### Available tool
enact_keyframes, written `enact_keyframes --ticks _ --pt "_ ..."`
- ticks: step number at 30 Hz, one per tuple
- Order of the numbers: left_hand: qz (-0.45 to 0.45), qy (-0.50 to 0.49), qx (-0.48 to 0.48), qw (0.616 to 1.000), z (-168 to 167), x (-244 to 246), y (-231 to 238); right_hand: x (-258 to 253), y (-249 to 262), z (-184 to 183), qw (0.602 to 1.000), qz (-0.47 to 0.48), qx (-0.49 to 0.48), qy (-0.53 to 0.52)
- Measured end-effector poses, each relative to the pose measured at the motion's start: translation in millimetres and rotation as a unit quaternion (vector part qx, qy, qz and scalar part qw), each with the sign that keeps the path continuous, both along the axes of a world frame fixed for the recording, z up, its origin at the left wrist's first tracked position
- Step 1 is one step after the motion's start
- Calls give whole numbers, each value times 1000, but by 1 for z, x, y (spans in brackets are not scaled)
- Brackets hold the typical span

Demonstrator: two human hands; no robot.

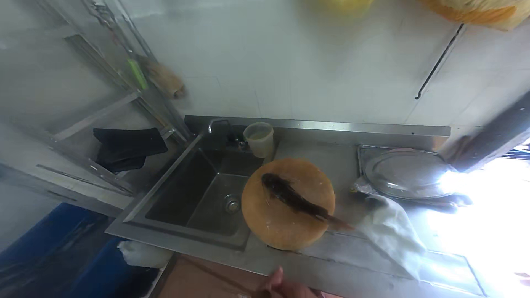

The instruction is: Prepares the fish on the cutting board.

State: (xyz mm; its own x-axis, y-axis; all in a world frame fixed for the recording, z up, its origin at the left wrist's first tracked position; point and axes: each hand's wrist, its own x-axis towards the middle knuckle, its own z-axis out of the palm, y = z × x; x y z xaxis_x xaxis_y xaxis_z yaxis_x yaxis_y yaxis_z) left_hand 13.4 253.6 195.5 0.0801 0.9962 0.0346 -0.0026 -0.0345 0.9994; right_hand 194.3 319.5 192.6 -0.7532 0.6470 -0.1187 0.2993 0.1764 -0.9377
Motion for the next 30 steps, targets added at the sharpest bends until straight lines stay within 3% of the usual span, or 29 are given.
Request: enact_keyframes --ticks 2,5,8,10,12,15,17,19,22,25,28,30 --pt "11 80 43 996 14 6 28 -6 38 12 997 -59 10 41" --pt "94 129 37 987 41 -8 47 -3 100 49 973 -118 99 174" --pt "160 147 -50 975 29 -31 39 2 137 96 946 -162 115 257" --pt "201 150 -107 962 14 -38 28 -9 156 102 920 -156 100 345" --pt "231 141 -139 953 -1 -39 20 -22 165 55 920 -159 68 352" --pt "227 130 -163 951 -18 -40 25 -30 154 -59 954 -249 -42 158" --pt "220 163 -149 950 -31 -49 42 -41 161 -69 954 -278 -83 76" --pt "182 255 -128 941 -35 -60 60 -35 154 -54 949 -284 -115 78" --pt "68 392 -48 916 -23 -67 128 -5 155 -32 941 -299 -126 90" --pt "-87 512 -18 855 -1 -55 216 38 145 -22 937 -334 -87 55" --pt "-177 573 57 799 -8 -37 296 79 132 -24 938 -342 -22 52" --pt "-223 604 85 760 -19 -27 338 99 118 -23 942 -331 -32 56"
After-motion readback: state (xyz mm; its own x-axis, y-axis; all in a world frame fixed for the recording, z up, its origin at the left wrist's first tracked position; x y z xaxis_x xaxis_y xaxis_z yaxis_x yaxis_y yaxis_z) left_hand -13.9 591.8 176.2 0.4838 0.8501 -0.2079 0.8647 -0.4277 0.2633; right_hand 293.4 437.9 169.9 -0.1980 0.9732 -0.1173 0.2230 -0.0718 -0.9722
